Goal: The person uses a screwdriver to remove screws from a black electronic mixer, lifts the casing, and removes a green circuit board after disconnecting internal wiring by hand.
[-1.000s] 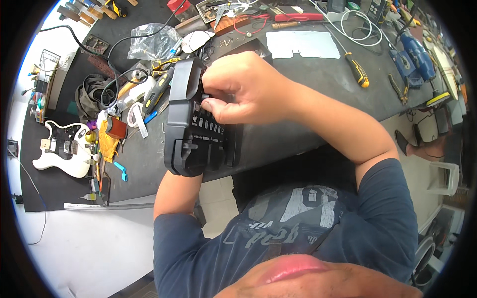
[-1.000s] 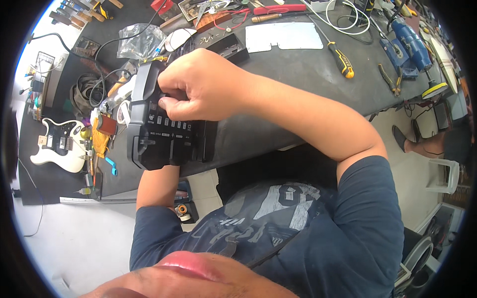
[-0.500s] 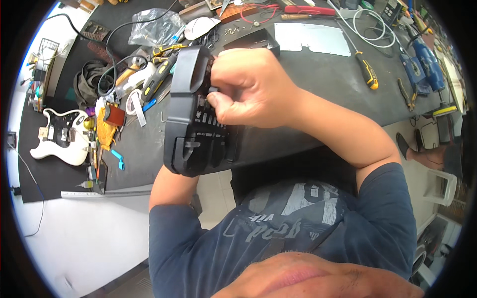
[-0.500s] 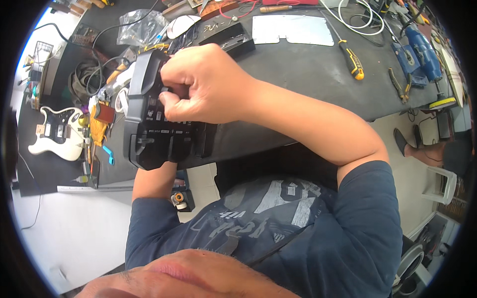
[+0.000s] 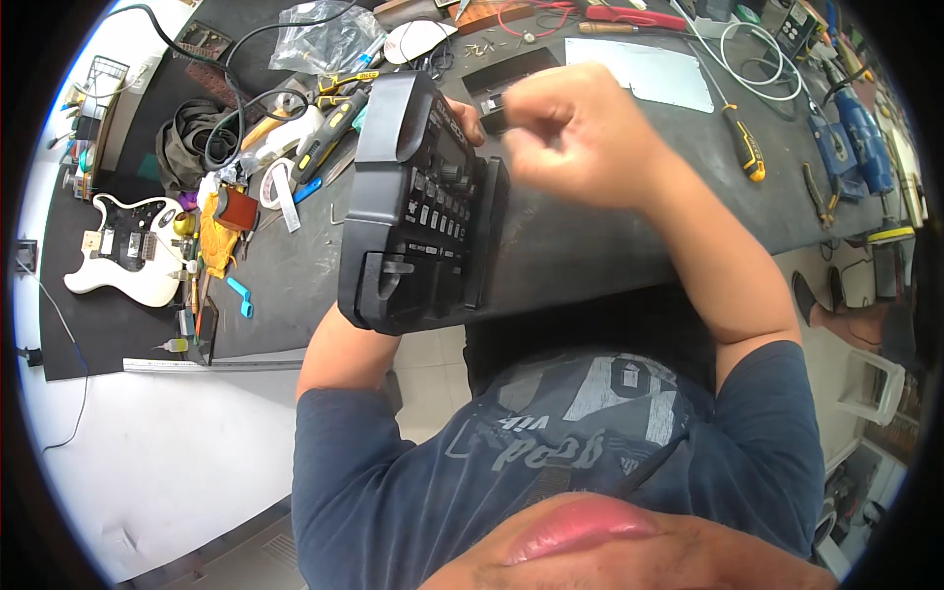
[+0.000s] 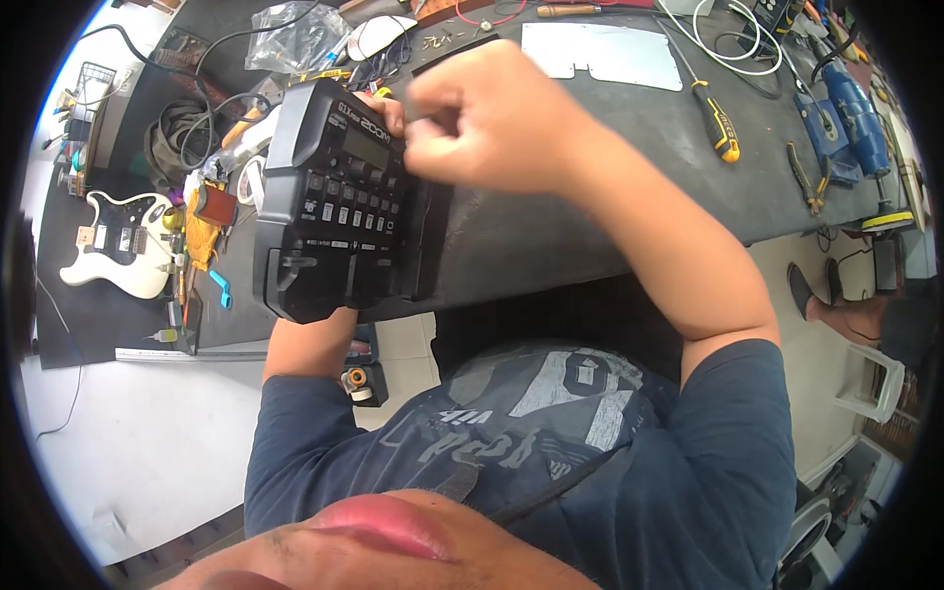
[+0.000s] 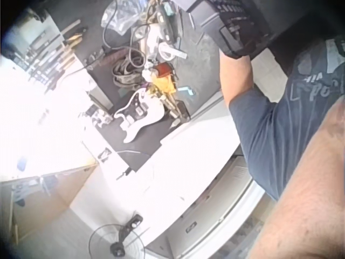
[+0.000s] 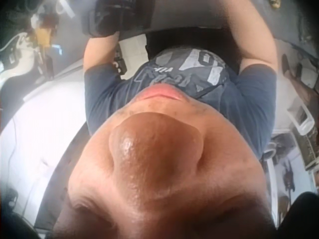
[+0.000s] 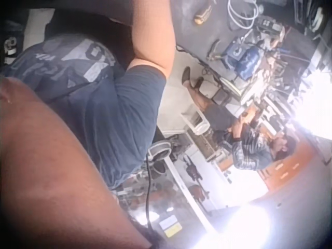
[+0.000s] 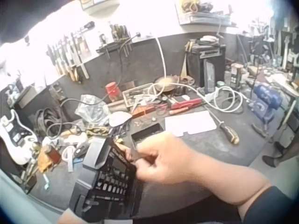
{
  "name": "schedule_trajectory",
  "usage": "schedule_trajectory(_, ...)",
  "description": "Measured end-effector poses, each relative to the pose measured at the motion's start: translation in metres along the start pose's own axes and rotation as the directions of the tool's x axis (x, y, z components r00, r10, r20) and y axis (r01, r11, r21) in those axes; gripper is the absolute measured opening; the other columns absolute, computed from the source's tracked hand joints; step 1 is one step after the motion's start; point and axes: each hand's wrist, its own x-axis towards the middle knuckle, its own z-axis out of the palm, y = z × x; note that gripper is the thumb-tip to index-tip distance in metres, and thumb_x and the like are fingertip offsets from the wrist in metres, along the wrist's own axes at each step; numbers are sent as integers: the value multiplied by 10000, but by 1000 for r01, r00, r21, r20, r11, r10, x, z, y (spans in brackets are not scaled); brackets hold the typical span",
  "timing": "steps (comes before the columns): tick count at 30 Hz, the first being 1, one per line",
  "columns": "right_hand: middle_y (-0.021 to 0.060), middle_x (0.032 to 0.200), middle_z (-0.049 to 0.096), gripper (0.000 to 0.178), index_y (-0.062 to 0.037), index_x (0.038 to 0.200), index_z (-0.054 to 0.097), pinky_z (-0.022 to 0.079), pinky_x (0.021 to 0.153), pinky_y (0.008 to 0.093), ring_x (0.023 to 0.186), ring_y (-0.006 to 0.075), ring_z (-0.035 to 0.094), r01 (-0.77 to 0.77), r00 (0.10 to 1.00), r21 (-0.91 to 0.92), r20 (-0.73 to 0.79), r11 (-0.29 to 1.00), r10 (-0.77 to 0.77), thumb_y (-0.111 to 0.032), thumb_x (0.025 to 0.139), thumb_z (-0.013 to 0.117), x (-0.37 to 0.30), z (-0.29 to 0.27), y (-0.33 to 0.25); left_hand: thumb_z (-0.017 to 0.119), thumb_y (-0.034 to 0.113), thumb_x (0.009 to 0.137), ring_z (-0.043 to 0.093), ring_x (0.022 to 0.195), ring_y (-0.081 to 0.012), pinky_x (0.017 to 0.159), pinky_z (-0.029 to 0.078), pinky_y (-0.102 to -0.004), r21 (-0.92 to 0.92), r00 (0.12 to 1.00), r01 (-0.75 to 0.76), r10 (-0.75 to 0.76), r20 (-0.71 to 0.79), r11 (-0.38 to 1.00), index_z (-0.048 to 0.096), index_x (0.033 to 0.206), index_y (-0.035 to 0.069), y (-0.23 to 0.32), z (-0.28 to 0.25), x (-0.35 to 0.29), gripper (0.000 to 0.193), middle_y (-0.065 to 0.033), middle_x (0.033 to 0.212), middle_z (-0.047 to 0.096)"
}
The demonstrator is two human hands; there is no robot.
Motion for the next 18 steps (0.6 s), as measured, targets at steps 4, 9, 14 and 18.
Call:
schedule_trajectory(4,89,601,500,215,-7,746,596,401,559,332,568,158,441,-118,990,-135,66,984,128,-175,836,695,-26,-29,25,549,421,1026,577,989,-295,913,461,-417,45,997,34,-31,-72,998,637,1218,21,4,17,9,452,-170,994,626)
schedule_trajectory(9,66,674,540,195,-17,845,601,429,630,322,660,151,480,-23,999,119,42,993,18,-178,911,690,-43,-29,27,603,401,1008,581,996,-303,949,462,-417,-10,998,61,-62,-33,998,634,1229,-12,1,-3,7,469,-176,994,620)
schedule_trajectory(14,93,741,623,206,-2,864,618,496,684,388,701,238,598,-254,936,-252,178,934,303,-185,909,701,-51,-32,27,607,396,1006,574,1044,-313,955,467,-391,-36,999,30,-31,-28,999,614,1285,-14,-1,0,5,497,-191,1042,616)
schedule_trajectory(18,123,836,676,215,-12,910,638,535,772,448,831,311,676,-100,940,-605,203,790,274,-214,908,714,-66,-23,49,633,452,976,575,1073,-318,952,466,-378,-13,998,55,-55,43,998,608,1307,-15,-3,-8,9,573,-187,1056,619)
